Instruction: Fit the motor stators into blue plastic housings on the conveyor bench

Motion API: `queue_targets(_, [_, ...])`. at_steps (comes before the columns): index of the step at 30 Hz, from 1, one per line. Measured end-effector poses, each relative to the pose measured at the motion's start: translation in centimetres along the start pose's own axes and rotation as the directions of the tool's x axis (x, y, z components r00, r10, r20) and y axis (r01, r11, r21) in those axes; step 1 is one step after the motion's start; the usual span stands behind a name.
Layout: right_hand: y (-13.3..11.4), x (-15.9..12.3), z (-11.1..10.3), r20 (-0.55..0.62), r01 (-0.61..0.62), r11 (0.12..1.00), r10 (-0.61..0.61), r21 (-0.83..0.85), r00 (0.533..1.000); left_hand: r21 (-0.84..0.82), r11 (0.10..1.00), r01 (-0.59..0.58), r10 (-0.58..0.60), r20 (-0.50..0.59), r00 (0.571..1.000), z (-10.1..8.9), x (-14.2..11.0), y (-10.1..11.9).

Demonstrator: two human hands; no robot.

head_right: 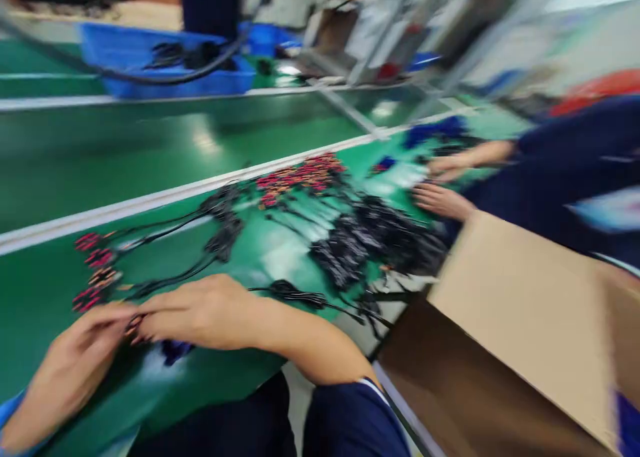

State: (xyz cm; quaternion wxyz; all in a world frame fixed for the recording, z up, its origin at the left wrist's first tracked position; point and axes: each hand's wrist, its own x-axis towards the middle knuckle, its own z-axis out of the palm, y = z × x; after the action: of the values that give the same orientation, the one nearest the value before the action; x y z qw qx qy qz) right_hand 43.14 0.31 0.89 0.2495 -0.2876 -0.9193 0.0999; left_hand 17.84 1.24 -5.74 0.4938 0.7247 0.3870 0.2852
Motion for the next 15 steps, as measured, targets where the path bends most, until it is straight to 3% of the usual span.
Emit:
queue_targets(2, [1.0, 0.0, 1.3, -0.103, -0.044, 0.995, 0.053, 0.089, 0.993, -0.203, 0.977, 0.068, -0.091, -0.109, 0.990, -0.1, -1.1, 0.6])
queue_targets(7, [0.6, -0.6, 2.9, -0.123, -0.059, 0.985, 0.080, 0.162, 0.989, -0.524, 0.850, 0.057, -0.120, -0.086, 0.989, 0.2, -0.1, 1.5])
queue_targets(11, [0.4, -0.5, 2.7, -0.099, -0.055, 0.986, 0.071, 0.157, 0.993, -0.558, 0.825, 0.092, -0.131, -0.030, 0.991, 0.4, -0.4, 1.7])
queue_targets(15, [0.1, -0.1, 2.9, -0.085, -0.041, 0.987, 0.054, 0.154, 0.995, -0.471, 0.880, 0.060, -0.131, -0.120, 0.984, 0.5, -0.7, 1.6])
